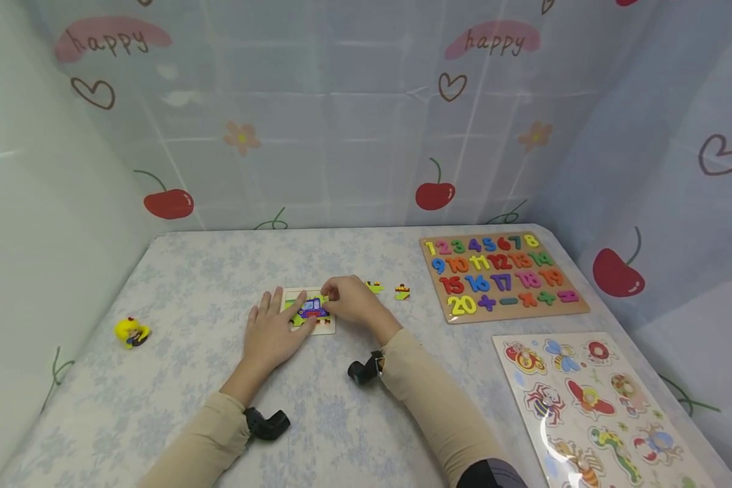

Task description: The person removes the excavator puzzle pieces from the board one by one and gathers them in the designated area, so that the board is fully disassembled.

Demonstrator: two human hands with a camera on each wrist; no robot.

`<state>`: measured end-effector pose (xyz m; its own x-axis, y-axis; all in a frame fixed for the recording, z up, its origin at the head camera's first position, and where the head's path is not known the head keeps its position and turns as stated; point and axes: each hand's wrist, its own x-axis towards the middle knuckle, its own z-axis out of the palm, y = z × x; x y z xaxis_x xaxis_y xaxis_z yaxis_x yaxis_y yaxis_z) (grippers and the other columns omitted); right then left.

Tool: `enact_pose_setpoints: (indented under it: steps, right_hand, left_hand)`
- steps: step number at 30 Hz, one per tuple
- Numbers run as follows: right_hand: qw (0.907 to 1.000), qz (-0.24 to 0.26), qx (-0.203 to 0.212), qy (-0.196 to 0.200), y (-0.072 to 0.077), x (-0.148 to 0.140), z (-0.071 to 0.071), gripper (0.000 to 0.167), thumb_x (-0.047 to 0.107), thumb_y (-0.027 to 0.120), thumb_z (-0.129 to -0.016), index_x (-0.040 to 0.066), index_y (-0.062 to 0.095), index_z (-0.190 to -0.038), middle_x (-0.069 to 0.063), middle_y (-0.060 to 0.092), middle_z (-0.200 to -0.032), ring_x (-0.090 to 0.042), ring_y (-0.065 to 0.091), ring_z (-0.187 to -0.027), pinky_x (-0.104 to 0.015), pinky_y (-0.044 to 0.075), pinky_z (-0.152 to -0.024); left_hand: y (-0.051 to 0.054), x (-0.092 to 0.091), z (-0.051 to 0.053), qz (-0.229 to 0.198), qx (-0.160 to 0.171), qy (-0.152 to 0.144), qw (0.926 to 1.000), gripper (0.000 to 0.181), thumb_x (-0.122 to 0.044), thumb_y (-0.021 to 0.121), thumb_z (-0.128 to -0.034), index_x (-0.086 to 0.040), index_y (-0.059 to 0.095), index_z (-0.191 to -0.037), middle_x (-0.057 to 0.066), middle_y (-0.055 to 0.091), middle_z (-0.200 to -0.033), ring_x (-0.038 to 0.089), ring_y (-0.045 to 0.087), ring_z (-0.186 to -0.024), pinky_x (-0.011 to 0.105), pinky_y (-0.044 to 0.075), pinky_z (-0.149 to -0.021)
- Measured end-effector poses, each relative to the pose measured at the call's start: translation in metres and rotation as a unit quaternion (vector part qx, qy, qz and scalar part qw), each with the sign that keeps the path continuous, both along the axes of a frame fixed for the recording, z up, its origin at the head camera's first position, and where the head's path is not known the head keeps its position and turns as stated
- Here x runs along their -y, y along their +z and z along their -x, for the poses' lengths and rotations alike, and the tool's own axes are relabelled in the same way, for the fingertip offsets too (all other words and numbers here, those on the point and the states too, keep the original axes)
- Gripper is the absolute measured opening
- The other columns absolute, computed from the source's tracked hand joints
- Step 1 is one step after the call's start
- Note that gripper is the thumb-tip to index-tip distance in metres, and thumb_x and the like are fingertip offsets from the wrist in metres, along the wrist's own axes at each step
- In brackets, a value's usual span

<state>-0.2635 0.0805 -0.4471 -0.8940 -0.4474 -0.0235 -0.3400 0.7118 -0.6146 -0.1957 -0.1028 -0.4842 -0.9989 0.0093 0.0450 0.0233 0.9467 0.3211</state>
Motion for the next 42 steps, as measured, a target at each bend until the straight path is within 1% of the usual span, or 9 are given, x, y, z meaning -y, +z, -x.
enact_pose_setpoints:
  steps: [6,10,15,18,22,28,34,39,42]
  right_hand:
    - [0.9998,0.02,0.005,0.004,0.001,-0.002,0.0,0.014,0.02,0.074,-0.09,0.016,0.067,-0.102,0.001,0.064,-0.092,-0.013,0.057,-0.085,-0.031,0.049,-0.079]
    - [0.9992,0.035,0.017,0.005,0.002,-0.005,0.001,0.014,0.02,0.074,-0.09,0.017,0.063,-0.099,0.001,0.063,-0.093,-0.015,0.057,-0.086,-0.032,0.048,-0.079]
    - [0.9981,0.055,0.027,0.0,0.003,-0.012,0.006,0.014,0.021,0.072,-0.092,0.02,0.061,-0.101,0.001,0.064,-0.098,-0.015,0.058,-0.09,-0.031,0.049,-0.08]
    - [0.9975,0.065,0.026,-0.008,0.007,-0.021,0.012,0.014,0.021,0.07,-0.093,0.019,0.062,-0.104,-0.001,0.065,-0.1,-0.017,0.058,-0.09,-0.03,0.049,-0.076]
    - [0.9971,0.061,0.029,-0.034,0.014,-0.038,0.024,0.015,0.021,0.069,-0.095,0.017,0.061,-0.107,-0.004,0.065,-0.103,-0.019,0.056,-0.089,-0.029,0.048,-0.073]
    - [0.995,0.042,0.037,-0.083,0.022,-0.073,0.047,0.018,0.024,0.065,-0.097,0.015,0.059,-0.112,-0.007,0.063,-0.109,-0.023,0.054,-0.093,-0.031,0.048,-0.074]
    - [0.9896,0.02,0.055,-0.131,0.026,-0.106,0.069,0.022,0.023,0.062,-0.099,0.014,0.059,-0.118,-0.011,0.061,-0.114,-0.027,0.055,-0.096,-0.032,0.049,-0.074]
    - [0.983,0.002,0.069,-0.17,0.027,-0.119,0.085,0.023,0.022,0.064,-0.098,0.013,0.061,-0.119,-0.012,0.061,-0.117,-0.027,0.055,-0.101,-0.034,0.05,-0.08]
    - [0.9814,-0.003,0.07,-0.179,0.029,-0.121,0.089,0.023,0.02,0.063,-0.098,0.012,0.061,-0.12,-0.013,0.06,-0.117,-0.028,0.054,-0.103,-0.035,0.051,-0.082]
  left_hand:
    - [0.001,0.0,-0.001,-0.005,0.005,0.001,1.0,0.067,-0.068,0.042,-0.0936,-0.04,0.033,-0.154,0.015,0.015,-0.167,0.04,0.009,-0.154,0.061,0.011,-0.123]
    - [0.003,0.0,-0.001,-0.004,0.007,0.001,1.0,0.068,-0.068,0.042,-0.0935,-0.039,0.033,-0.154,0.015,0.015,-0.167,0.039,0.009,-0.154,0.061,0.011,-0.123]
    - [0.003,0.0,-0.002,-0.008,0.008,0.004,0.9999,0.068,-0.068,0.043,-0.0931,-0.038,0.034,-0.154,0.015,0.016,-0.167,0.039,0.009,-0.154,0.061,0.011,-0.123]
    - [0.002,0.0,-0.001,-0.01,0.008,0.006,0.9999,0.068,-0.068,0.043,-0.0929,-0.038,0.034,-0.154,0.015,0.016,-0.167,0.039,0.009,-0.155,0.06,0.011,-0.123]
    - [0.001,0.0,-0.001,-0.009,0.008,0.009,0.9999,0.068,-0.069,0.042,-0.0927,-0.039,0.034,-0.154,0.014,0.015,-0.167,0.038,0.008,-0.155,0.06,0.01,-0.124]
    - [0.0,0.0,-0.002,-0.01,0.01,0.007,0.9999,0.068,-0.067,0.043,-0.093,-0.04,0.032,-0.154,0.012,0.013,-0.168,0.037,0.007,-0.155,0.059,0.009,-0.124]
    - [0.002,-0.001,-0.003,-0.016,0.008,0.006,0.9998,0.067,-0.066,0.043,-0.0933,-0.041,0.032,-0.154,0.012,0.013,-0.168,0.037,0.007,-0.155,0.059,0.009,-0.124]
    - [0.002,-0.001,-0.004,-0.018,0.005,0.008,0.9998,0.067,-0.067,0.043,-0.093,-0.041,0.033,-0.154,0.012,0.015,-0.167,0.036,0.008,-0.155,0.059,0.01,-0.124]
    - [0.001,-0.001,-0.004,-0.018,0.004,0.007,0.9998,0.067,-0.067,0.044,-0.093,-0.041,0.032,-0.154,0.012,0.014,-0.168,0.036,0.007,-0.155,0.059,0.01,-0.124]
